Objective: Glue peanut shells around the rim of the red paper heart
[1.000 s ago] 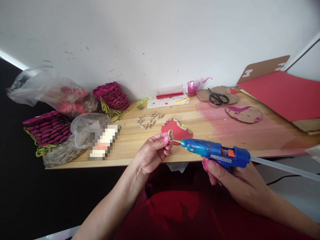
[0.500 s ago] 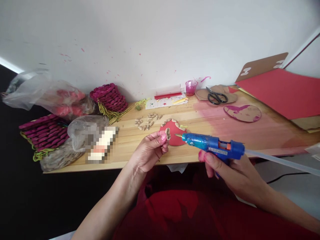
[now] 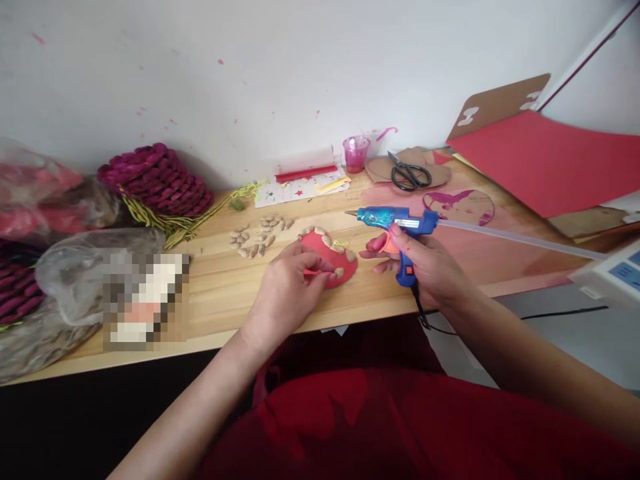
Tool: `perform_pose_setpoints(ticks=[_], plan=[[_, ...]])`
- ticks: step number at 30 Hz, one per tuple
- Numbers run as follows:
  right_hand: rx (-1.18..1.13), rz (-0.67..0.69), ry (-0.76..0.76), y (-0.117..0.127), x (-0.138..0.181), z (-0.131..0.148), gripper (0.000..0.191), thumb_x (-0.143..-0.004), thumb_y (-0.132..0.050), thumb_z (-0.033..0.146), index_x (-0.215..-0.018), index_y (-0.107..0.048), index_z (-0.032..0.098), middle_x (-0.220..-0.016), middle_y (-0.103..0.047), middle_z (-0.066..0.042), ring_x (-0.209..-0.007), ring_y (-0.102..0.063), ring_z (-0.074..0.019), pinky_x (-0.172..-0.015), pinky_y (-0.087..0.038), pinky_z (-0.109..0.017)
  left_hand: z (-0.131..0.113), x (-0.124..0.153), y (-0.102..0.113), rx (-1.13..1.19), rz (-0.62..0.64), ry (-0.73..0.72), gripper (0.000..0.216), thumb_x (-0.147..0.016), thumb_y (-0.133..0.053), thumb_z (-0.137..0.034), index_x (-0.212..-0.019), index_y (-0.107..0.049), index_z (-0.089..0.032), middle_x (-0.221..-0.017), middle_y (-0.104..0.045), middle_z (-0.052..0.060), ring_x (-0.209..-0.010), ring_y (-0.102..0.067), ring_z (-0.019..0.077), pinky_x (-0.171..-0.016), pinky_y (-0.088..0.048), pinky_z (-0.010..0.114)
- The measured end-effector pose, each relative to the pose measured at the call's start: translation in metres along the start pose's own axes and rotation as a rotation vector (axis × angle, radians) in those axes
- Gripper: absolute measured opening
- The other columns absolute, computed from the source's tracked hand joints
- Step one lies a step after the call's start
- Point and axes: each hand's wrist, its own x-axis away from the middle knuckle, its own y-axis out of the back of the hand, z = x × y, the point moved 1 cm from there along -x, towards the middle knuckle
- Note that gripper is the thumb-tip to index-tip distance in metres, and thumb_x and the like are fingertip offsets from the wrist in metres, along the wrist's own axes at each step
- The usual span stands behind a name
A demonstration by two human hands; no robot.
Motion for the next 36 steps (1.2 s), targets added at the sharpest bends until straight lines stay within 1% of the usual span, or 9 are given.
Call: perform_pose_setpoints(ticks=[4, 9, 14, 19, 22, 24, 30, 33, 36], plan=[[-0.023, 0.006, -0.051, -0.003, -0.004, -0.009, 0.038, -0.077, -0.077, 0.059, -0.078, -0.073, 0.021, -0.096, -0.073, -0.006, -0.091, -0.074, -0.0215, -0.065, -0.061, -0.025, -0.005, -0.007, -0.012, -0.183, 0.038, -0.023, 0.012, -0.084, -0.066, -0.015, -0.080, -0.075, -0.021, -0.093, -0.067, 0.004, -0.084, -0.065, 0.0168, -0.079, -0.055, 0.032], [0.000, 0.029, -0.057, -0.001, -0.004, -0.013, 0.037, -0.079, -0.075, 0.060, -0.081, -0.074, 0.023, -0.098, -0.076, -0.007, -0.095, -0.073, -0.0221, -0.069, -0.061, -0.027, -0.010, -0.017, -0.020, -0.285, 0.050, -0.010, 0.013, -0.083, -0.065, -0.016, -0.081, -0.076, -0.021, -0.094, -0.067, 0.004, -0.080, -0.065, 0.0172, -0.074, -0.054, 0.032], [0.045, 0.062, -0.061, 0.004, -0.004, -0.013, 0.037, -0.083, -0.071, 0.061, -0.088, -0.076, 0.024, -0.097, -0.076, -0.005, -0.084, -0.073, -0.0195, -0.067, -0.059, -0.028, -0.014, -0.021, -0.025, -0.314, 0.059, 0.018, 0.013, -0.083, -0.065, -0.018, -0.080, -0.078, -0.022, -0.095, -0.068, 0.005, -0.084, -0.066, 0.0185, -0.081, -0.054, 0.034], [0.174, 0.137, -0.090, 0.009, -0.005, -0.015, 0.045, -0.085, -0.064, 0.067, -0.095, -0.076, 0.025, -0.092, -0.074, -0.005, -0.081, -0.072, -0.0213, -0.059, -0.055, -0.028, -0.018, -0.022, -0.023, -0.327, 0.095, 0.094, 0.012, -0.082, -0.067, -0.020, -0.079, -0.078, -0.023, -0.093, -0.068, 0.004, -0.078, -0.066, 0.0178, -0.075, -0.054, 0.033], [0.200, 0.160, -0.111, 0.009, -0.004, -0.014, 0.047, -0.085, -0.063, 0.069, -0.096, -0.075, 0.024, -0.097, -0.075, -0.006, -0.081, -0.073, -0.0222, -0.054, -0.052, -0.026, -0.018, -0.024, -0.019, -0.337, 0.119, 0.109, 0.011, -0.081, -0.067, -0.018, -0.078, -0.077, -0.022, -0.091, -0.069, 0.004, -0.081, -0.066, 0.0188, -0.075, -0.054, 0.033], [0.205, 0.162, -0.122, 0.008, -0.003, -0.012, 0.049, -0.086, -0.062, 0.069, -0.096, -0.074, 0.023, -0.101, -0.075, -0.007, -0.077, -0.074, -0.0208, -0.051, -0.051, -0.025, -0.018, -0.025, -0.016, -0.349, 0.126, 0.095, 0.011, -0.081, -0.068, -0.016, -0.077, -0.077, -0.021, -0.091, -0.069, 0.004, -0.084, -0.066, 0.0193, -0.078, -0.054, 0.033], [0.220, 0.183, -0.037, 0.005, 0.000, -0.006, 0.043, -0.090, -0.062, 0.062, -0.094, -0.073, 0.021, -0.100, -0.076, -0.005, -0.069, -0.071, -0.0156, -0.056, -0.054, -0.025, -0.018, -0.024, -0.014, -0.399, 0.135, 0.067, 0.011, -0.080, -0.069, -0.016, -0.076, -0.078, -0.022, -0.094, -0.070, 0.004, -0.087, -0.067, 0.0199, -0.085, -0.054, 0.034], [0.233, 0.163, -0.026, 0.006, 0.002, -0.009, 0.040, -0.090, -0.062, 0.061, -0.094, -0.073, 0.023, -0.098, -0.076, -0.005, -0.070, -0.072, -0.0171, -0.053, -0.052, -0.026, -0.019, -0.020, -0.015, -0.414, 0.145, 0.079, 0.010, -0.080, -0.070, -0.018, -0.075, -0.077, -0.022, -0.095, -0.069, 0.004, -0.085, -0.066, 0.0196, -0.084, -0.054, 0.035], [0.184, 0.128, -0.025, 0.008, 0.003, -0.013, 0.039, -0.088, -0.065, 0.062, -0.097, -0.073, 0.025, -0.099, -0.076, -0.005, -0.073, -0.073, -0.0196, -0.053, -0.053, -0.028, -0.019, -0.017, -0.016, -0.408, 0.150, 0.099, 0.010, -0.081, -0.070, -0.020, -0.075, -0.077, -0.023, -0.096, -0.068, 0.005, -0.084, -0.065, 0.0188, -0.083, -0.054, 0.035]])
